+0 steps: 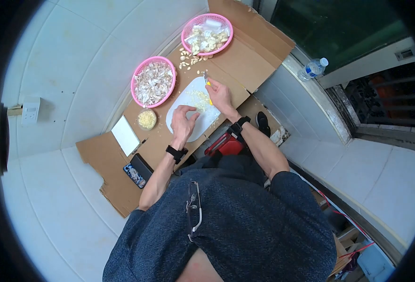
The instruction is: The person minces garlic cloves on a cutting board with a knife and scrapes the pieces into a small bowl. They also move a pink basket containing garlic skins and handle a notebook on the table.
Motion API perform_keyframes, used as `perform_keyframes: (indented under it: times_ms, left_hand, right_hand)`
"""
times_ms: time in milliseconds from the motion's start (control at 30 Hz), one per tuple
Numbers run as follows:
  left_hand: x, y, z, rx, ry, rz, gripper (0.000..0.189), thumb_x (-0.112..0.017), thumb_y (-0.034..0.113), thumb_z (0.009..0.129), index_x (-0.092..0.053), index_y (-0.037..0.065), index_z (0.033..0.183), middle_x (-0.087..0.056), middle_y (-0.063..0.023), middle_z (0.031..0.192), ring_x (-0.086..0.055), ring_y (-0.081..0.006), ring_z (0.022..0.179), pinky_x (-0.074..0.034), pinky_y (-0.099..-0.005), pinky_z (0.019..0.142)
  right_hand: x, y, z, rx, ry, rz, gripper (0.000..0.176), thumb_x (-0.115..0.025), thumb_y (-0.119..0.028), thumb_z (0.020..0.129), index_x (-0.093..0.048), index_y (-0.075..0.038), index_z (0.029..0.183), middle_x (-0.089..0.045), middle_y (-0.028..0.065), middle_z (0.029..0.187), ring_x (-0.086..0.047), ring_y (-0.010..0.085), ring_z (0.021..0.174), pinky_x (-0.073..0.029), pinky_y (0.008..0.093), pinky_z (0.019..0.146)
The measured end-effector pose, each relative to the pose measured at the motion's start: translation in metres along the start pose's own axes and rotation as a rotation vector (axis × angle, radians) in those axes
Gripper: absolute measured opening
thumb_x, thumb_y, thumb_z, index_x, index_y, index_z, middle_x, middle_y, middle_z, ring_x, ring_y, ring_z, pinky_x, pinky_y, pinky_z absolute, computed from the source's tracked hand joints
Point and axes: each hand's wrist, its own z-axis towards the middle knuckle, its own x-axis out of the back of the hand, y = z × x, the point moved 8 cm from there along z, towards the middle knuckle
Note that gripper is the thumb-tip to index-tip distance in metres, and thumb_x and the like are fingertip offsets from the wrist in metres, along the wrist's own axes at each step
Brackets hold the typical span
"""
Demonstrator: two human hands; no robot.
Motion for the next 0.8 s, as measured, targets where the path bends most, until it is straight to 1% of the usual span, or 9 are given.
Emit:
perform_keyframes:
  times_ms: [67,100,167,200,267,533,600,700,800]
  left_hand:
    - [0.001,0.035,-0.005,-0.048,-0.027,-0.418,0.021,-0.088,0.013,0.090,-0.082,0.001,0.106,-0.076,-0.0141,0.107,-0.072,-0.0267,0.104,-0.056,-0.0392,0.096]
    - [0.004,0.050,-0.008,-0.042,-0.024,-0.417,0.021,-0.088,0.013,0.090,-0.082,0.001,0.106,-0.076,-0.0141,0.107,-0.072,-0.0267,0.104,-0.056,-0.0392,0.096]
    - [0.004,0.078,-0.015,-0.077,-0.079,-0.691,0.016,-0.085,0.007,0.094,-0.083,0.000,0.108,-0.077,-0.0121,0.104,-0.075,-0.0199,0.096,-0.057,-0.0348,0.090]
    - [0.003,0.083,-0.016,-0.072,-0.077,-0.690,0.016,-0.085,0.007,0.094,-0.083,0.000,0.108,-0.077,-0.0121,0.104,-0.075,-0.0199,0.096,-0.057,-0.0348,0.090]
    - [-0.010,0.087,-0.019,0.000,-0.163,-0.714,0.016,-0.083,0.005,0.096,-0.083,0.000,0.111,-0.077,-0.0101,0.105,-0.073,-0.0159,0.092,-0.056,-0.0323,0.089]
    - [-0.015,0.092,-0.025,0.001,-0.184,-0.643,0.016,-0.091,0.012,0.089,-0.084,0.001,0.097,-0.075,-0.0071,0.089,-0.072,-0.0164,0.087,-0.056,-0.0327,0.079]
    - [-0.005,0.101,-0.023,-0.197,-0.090,-0.486,0.014,-0.091,0.011,0.087,-0.083,0.002,0.094,-0.075,-0.0078,0.089,-0.071,-0.0179,0.085,-0.056,-0.0344,0.079]
    - [0.001,0.106,-0.022,-0.272,-0.060,-0.419,0.012,-0.091,0.010,0.087,-0.083,0.002,0.091,-0.075,-0.0076,0.089,-0.071,-0.0195,0.084,-0.056,-0.0370,0.078]
    - [-0.009,0.097,-0.023,-0.102,-0.152,-0.716,0.012,-0.087,0.011,0.090,-0.080,0.002,0.088,-0.074,-0.0062,0.089,-0.070,-0.0181,0.086,-0.056,-0.0371,0.084]
  right_hand:
    - [0.000,-0.001,0.003,-0.054,0.008,0.264,0.048,-0.075,-0.012,0.105,-0.066,0.006,0.149,-0.078,0.0022,0.091,-0.063,0.0040,0.077,-0.051,0.0257,0.064]
    - [-0.001,-0.004,0.005,-0.056,0.002,0.265,0.048,-0.075,-0.012,0.105,-0.066,0.006,0.149,-0.078,0.0022,0.091,-0.063,0.0040,0.077,-0.051,0.0257,0.064]
    - [-0.003,0.000,0.006,-0.144,0.006,0.408,0.050,-0.074,-0.007,0.105,-0.063,0.009,0.151,-0.081,0.0084,0.108,-0.069,0.0066,0.088,-0.054,0.0225,0.073]
    - [-0.004,0.000,0.008,-0.147,0.001,0.407,0.050,-0.074,-0.007,0.105,-0.063,0.009,0.151,-0.081,0.0084,0.108,-0.069,0.0066,0.088,-0.054,0.0225,0.073]
    - [-0.007,0.007,0.013,-0.206,0.015,0.448,0.050,-0.076,-0.010,0.106,-0.064,0.007,0.151,-0.081,0.0137,0.122,-0.074,0.0108,0.102,-0.060,0.0251,0.087]
    - [-0.002,-0.010,0.005,-0.273,0.067,0.490,0.057,-0.076,-0.008,0.105,-0.057,0.011,0.155,-0.080,0.0152,0.124,-0.074,0.0125,0.103,-0.060,0.0256,0.086]
    - [-0.003,-0.011,0.003,-0.287,0.070,0.482,0.057,-0.075,-0.008,0.105,-0.056,0.011,0.156,-0.080,0.0153,0.124,-0.074,0.0127,0.104,-0.060,0.0257,0.087]
    - [-0.005,-0.002,0.003,-0.295,0.067,0.466,0.054,-0.077,-0.010,0.104,-0.062,0.007,0.153,-0.079,0.0147,0.128,-0.074,0.0127,0.108,-0.060,0.0258,0.092]
    - [-0.004,0.003,0.003,-0.309,0.093,0.491,0.054,-0.077,-0.010,0.104,-0.062,0.007,0.153,-0.079,0.0146,0.128,-0.074,0.0126,0.108,-0.060,0.0258,0.092]
